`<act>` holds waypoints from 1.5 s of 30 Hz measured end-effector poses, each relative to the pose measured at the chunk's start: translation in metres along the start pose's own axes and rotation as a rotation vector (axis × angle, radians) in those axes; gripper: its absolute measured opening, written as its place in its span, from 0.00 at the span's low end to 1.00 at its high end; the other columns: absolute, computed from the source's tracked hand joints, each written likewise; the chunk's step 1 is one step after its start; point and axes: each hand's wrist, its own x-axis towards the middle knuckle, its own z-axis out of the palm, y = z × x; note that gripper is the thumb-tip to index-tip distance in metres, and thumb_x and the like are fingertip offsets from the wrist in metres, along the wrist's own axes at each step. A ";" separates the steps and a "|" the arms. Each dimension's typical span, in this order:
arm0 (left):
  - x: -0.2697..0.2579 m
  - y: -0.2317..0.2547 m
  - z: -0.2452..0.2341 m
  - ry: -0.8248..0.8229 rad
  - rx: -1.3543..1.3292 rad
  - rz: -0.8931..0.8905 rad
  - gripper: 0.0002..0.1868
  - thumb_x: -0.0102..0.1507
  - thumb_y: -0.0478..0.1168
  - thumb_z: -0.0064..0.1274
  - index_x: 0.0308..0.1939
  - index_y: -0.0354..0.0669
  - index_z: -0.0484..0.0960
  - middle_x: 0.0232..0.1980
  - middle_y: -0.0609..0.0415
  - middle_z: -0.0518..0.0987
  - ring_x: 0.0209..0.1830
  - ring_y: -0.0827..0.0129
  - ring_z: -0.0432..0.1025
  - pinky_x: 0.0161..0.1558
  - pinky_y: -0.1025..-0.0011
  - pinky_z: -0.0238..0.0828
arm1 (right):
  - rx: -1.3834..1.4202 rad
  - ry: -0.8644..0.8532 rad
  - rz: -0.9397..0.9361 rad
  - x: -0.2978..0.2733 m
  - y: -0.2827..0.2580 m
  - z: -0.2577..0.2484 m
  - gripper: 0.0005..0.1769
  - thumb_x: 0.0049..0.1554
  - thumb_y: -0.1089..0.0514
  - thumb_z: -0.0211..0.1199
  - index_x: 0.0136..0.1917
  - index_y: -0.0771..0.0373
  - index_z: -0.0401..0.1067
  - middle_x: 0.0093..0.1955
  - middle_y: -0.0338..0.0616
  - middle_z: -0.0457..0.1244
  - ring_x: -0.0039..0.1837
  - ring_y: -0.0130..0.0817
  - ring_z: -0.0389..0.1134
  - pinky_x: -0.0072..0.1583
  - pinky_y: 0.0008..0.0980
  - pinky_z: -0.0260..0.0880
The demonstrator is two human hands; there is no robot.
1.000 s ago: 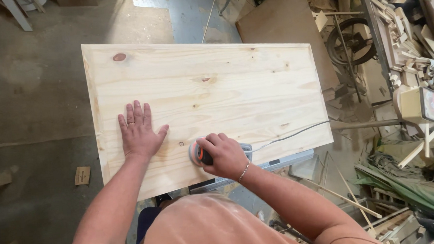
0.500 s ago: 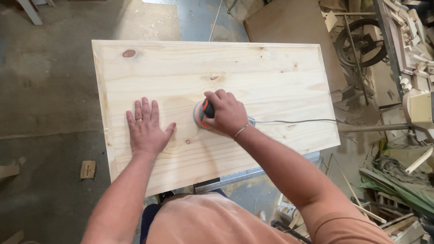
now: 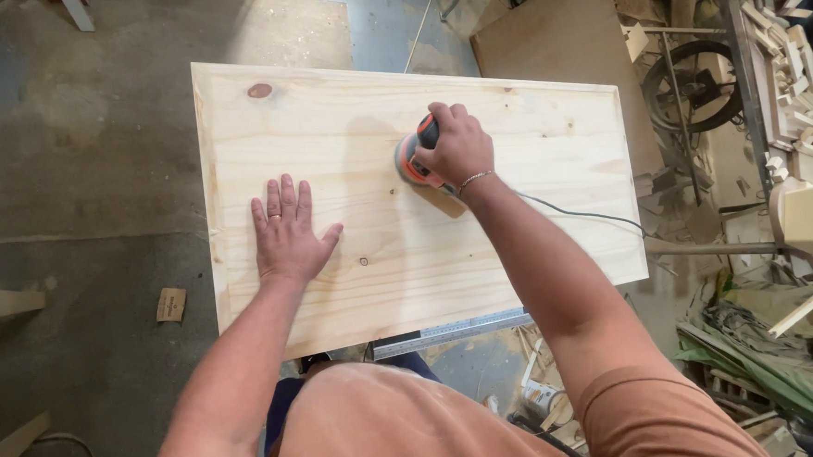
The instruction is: Sanding the surface of a wooden board using an orbital sander
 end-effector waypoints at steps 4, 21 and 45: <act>0.000 0.000 -0.003 -0.014 0.004 -0.001 0.52 0.62 0.78 0.31 0.83 0.54 0.51 0.87 0.51 0.45 0.87 0.54 0.35 0.81 0.45 0.25 | -0.009 -0.003 0.065 0.023 0.012 0.001 0.37 0.45 0.39 0.65 0.67 0.42 0.61 0.56 0.39 0.59 0.59 0.50 0.69 0.60 0.54 0.74; 0.000 0.001 -0.001 -0.004 0.008 0.003 0.51 0.63 0.78 0.31 0.83 0.54 0.51 0.87 0.50 0.45 0.87 0.54 0.35 0.81 0.45 0.25 | 0.006 -0.098 -0.101 -0.017 -0.026 -0.014 0.39 0.44 0.42 0.69 0.68 0.43 0.62 0.56 0.39 0.60 0.61 0.51 0.69 0.61 0.54 0.74; 0.002 -0.001 0.013 0.031 0.001 0.006 0.48 0.66 0.75 0.30 0.83 0.55 0.51 0.87 0.51 0.44 0.87 0.55 0.34 0.81 0.45 0.22 | 0.018 -0.129 -0.440 -0.176 -0.057 -0.012 0.38 0.41 0.40 0.72 0.63 0.46 0.64 0.52 0.36 0.59 0.53 0.43 0.66 0.52 0.44 0.78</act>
